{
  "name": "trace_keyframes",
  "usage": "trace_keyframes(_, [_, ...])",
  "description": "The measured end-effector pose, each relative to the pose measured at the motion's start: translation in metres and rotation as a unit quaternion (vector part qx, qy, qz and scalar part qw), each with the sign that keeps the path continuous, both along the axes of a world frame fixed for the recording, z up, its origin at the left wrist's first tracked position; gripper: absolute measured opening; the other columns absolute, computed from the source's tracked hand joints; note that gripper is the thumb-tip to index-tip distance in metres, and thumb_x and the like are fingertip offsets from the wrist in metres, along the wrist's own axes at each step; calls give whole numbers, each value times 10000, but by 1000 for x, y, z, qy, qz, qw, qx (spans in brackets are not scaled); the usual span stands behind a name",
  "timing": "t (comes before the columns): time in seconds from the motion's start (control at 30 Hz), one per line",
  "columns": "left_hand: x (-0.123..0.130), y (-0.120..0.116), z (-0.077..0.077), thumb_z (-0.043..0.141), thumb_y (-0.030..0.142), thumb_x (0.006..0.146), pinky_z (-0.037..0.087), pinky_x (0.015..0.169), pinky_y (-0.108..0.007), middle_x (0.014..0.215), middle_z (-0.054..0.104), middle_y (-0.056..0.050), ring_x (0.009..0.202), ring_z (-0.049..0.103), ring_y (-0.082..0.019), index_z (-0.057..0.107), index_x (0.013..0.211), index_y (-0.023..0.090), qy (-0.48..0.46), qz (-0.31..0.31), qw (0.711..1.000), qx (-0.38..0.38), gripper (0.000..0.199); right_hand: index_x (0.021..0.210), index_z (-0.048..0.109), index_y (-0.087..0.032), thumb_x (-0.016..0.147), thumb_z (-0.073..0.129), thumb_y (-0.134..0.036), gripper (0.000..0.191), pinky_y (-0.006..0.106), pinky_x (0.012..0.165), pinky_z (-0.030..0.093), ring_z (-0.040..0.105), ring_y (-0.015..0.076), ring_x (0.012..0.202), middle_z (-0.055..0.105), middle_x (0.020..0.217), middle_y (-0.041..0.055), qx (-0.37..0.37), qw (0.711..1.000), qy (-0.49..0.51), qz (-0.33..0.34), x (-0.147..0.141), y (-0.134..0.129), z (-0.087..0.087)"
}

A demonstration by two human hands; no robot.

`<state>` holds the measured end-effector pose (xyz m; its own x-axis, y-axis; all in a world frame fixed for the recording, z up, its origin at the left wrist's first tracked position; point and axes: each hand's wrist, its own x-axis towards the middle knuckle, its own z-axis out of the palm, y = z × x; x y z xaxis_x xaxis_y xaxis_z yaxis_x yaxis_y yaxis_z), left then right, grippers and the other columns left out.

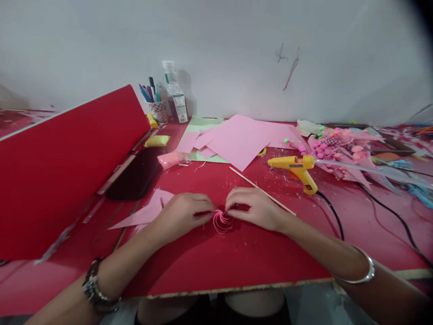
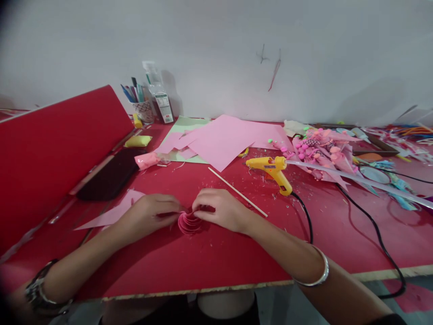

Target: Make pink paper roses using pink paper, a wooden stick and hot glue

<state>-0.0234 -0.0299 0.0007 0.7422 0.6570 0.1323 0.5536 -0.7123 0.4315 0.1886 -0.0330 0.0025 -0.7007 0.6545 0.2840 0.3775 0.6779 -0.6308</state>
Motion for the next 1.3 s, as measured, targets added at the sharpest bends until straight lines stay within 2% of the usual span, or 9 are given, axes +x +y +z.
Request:
trace_keyframes(0.37, [0,-2,0,456,269,819,385,562,-179,688,608,-8,625,544,-102,618,745,166,-9,2,999,37,206,762,544,-166,803,473,-210,93,202,644,375,500,97,683,569,737,5,11,999,-41,-12,-1,-3,1])
trace_keyframes(0.73, [1,-1,1,455,246,826,370,538,-164,674,605,1,592,533,-82,612,720,154,-27,-18,997,66,210,737,525,-164,773,489,-158,51,190,615,361,490,90,650,565,710,-4,17,999,-35,-21,-1,-4,1])
trace_keyframes(1.03, [-2,-1,-1,432,299,840,387,561,-185,689,608,0,609,542,-91,623,747,170,-27,-28,997,61,248,732,526,-159,798,466,-168,90,199,626,362,485,90,662,563,720,2,15,999,-46,-6,0,-4,1])
trace_keyframes(1.2, [-2,-2,0,484,264,811,409,617,-191,778,611,-3,693,550,-100,602,860,187,-53,-11,997,51,149,832,540,-167,795,489,-195,69,204,671,382,505,95,729,569,797,9,11,999,-29,-14,0,-6,2])
trace_keyframes(1.3, [-1,-3,2,487,238,807,412,632,-183,788,601,-3,713,545,-96,583,848,180,-77,-10,996,52,119,859,547,-170,806,484,-227,100,216,693,389,504,104,766,561,825,20,18,999,-25,-7,0,-6,3])
